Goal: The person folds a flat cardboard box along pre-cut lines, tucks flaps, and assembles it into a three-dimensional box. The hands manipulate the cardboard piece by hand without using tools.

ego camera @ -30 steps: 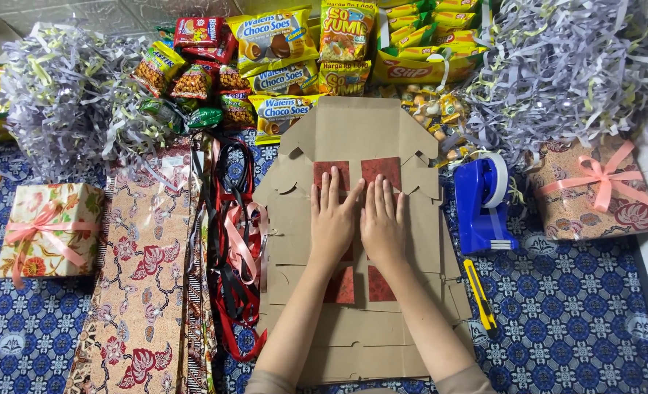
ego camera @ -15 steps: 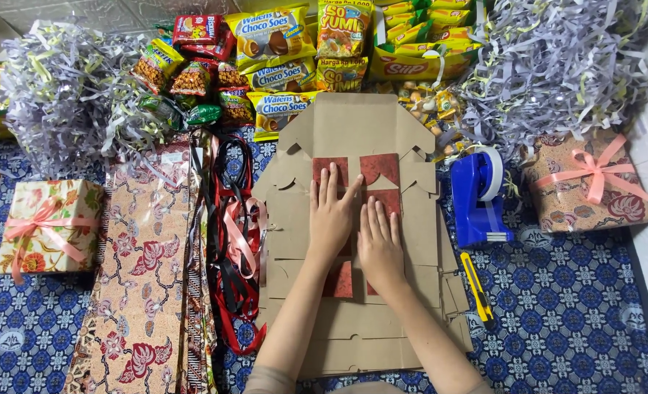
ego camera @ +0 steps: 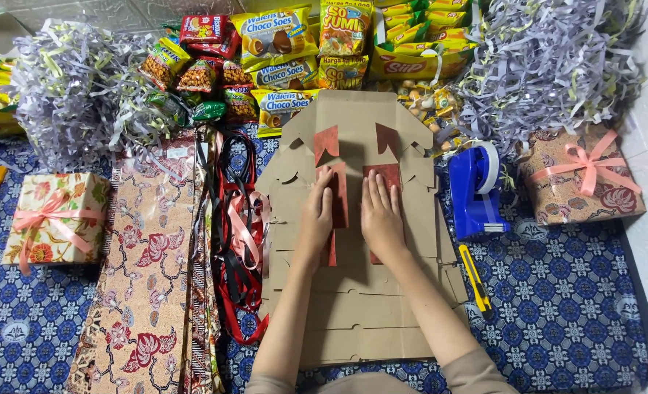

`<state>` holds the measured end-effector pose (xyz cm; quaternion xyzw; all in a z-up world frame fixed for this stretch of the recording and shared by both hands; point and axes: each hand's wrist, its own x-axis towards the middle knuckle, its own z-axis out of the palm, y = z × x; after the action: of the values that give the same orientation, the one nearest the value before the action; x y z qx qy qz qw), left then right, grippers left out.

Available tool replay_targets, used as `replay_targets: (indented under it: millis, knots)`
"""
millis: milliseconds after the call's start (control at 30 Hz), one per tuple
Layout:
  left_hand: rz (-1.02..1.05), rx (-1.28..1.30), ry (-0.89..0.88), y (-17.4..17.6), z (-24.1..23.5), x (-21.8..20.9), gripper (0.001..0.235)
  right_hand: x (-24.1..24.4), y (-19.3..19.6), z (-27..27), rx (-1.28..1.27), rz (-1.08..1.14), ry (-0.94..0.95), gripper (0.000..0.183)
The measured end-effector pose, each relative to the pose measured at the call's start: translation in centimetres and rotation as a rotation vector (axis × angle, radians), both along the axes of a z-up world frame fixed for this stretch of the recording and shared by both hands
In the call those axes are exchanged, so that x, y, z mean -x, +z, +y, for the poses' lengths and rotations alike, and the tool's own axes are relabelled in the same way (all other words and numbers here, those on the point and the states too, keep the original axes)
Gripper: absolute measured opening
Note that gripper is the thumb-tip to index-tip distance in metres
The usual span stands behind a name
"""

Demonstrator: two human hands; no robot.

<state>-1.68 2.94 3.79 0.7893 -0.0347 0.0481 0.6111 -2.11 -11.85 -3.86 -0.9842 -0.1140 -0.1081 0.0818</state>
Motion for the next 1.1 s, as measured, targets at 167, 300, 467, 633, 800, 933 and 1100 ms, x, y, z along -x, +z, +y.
replay_targets:
  millis: [167,300,467,633,800,933,1100]
  knots:
    - [-0.142,-0.385,-0.042,-5.2,-1.3,0.0,0.044,-0.4,0.7,0.0,-0.017,-0.026,0.008,0.05]
    - [-0.247,-0.848,-0.006,-5.9,-2.5,0.4,0.052,-0.3,0.6,-0.1,-0.054,-0.038,0.018,0.049]
    - [-0.251,-0.979,0.011,-4.9,-2.9,0.9,0.056,-0.3,0.3,-0.2,-0.05,-0.086,0.025,0.049]
    - [-0.218,-1.009,-0.004,-4.3,-3.1,1.1,0.056,0.0,0.4,-0.2,-0.043,-0.139,0.026,0.049]
    - [-0.213,-1.038,0.009,-4.5,-3.1,0.9,0.059,1.3,0.7,-0.2,-0.06,-0.176,0.057,0.048]
    - [-0.21,-1.036,0.012,-4.6,-3.2,0.9,0.059,3.1,1.0,-0.3,-0.025,-0.165,0.063,0.049]
    - [-0.219,-1.038,0.02,-5.1,-3.2,0.8,0.06,5.0,1.3,-0.3,0.005,-0.149,0.065,0.049]
